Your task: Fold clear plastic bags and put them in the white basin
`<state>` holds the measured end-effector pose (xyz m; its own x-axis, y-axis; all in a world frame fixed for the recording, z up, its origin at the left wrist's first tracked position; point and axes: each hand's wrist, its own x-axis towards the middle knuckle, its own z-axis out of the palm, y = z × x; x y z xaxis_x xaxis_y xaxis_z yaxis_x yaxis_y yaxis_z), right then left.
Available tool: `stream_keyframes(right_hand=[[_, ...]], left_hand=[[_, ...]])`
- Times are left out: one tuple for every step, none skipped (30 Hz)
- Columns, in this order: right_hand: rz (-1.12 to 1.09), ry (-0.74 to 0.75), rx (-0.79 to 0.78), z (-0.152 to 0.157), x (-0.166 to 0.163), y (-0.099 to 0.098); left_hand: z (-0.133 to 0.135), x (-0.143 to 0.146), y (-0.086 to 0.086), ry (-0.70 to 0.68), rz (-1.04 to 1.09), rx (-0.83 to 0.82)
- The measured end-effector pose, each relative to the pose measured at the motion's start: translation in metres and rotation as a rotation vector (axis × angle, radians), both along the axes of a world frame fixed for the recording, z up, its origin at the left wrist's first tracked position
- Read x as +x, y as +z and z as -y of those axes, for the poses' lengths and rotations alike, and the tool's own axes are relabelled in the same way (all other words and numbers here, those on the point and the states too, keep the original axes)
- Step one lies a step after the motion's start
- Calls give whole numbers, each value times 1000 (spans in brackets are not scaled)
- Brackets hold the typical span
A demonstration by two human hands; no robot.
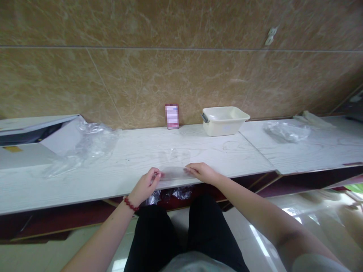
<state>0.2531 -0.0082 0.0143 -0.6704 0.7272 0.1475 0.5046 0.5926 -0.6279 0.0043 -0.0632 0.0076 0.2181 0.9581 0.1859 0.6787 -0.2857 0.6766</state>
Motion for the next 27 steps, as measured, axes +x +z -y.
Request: stream_keyframes(right_hand=[[-27, -57, -52, -5, -4, -1], [-52, -121, -106, -10, -7, -3], [-73, -192, -150, -16, -11, -5], [-91, -263, -175, -23, -15, -6], [-108, -327, -181, -30, -18, -7], [-119, -379, -190, -36, -22, -7], [-127, -422, -214, -42, -25, -6], [-132, -453, -247, -47, -28, -6], [-129, -474, -287, -51, -31, -6], [-122, -489, -323, -55, -33, -5], [-104, -500, -346, -58, -36, -5], [-71, -511, -352, -60, -38, -6], [-25, -520, -333, -62, -40, -6], [30, -529, -289, -63, -42, -7], [89, -538, -221, -65, -43, -8], [145, -546, -140, -66, -45, -8], [191, -552, -60, -68, -46, -9], [226, -559, 4, -69, -48, -9], [251, -569, 42, -71, -49, -9], [269, -582, 56, -72, -50, -9], [281, -594, 55, -74, -51, -9], [290, -608, 46, -76, -52, -9], [296, -620, 37, -77, -52, -9], [299, -630, 29, -79, -53, -9], [300, -638, 22, -80, -54, -9], [299, -644, 14, -81, -54, -9], [299, -649, 6, -83, -55, -9]], left_hand=[[-5, 2, 0, 25, 51, -22], [-10, 5, 0, 48, 107, -46], [-17, 7, 0, 73, 158, -66], [-24, 10, 0, 100, 196, -80], [-31, 12, 0, 132, 215, -83], [-37, 13, 0, 164, 215, -83], [-44, 15, 0, 202, 200, -85], [-50, 16, 0, 240, 174, -90], [-55, 17, 0, 278, 135, -95], [-59, 17, 0, 314, 83, -93], [-62, 17, -1, 345, 23, -81], [-64, 17, -2, 377, -39, -59], [-67, 16, -3, 405, -95, -30], [-69, 15, -5, 430, -140, -1], [-71, 14, -6, 454, -174, 22], [-73, 14, -8, 478, -193, 31], [-75, 13, -10, 501, -201, 29], [-77, 12, -11, 522, -202, 16], [-79, 12, -12, 543, -195, -3], [-81, 12, -13, 563, -181, -26], [-83, 12, -13, 577, -161, -51], [-84, 12, -14, 586, -138, -75], [-86, 12, -13, 593, -115, -98], [-87, 12, -13, 599, -97, -119], [-89, 12, -13, 603, -85, -135], [-91, 12, -13, 607, -81, -147], [-92, 12, -13, 611, -82, -152]])
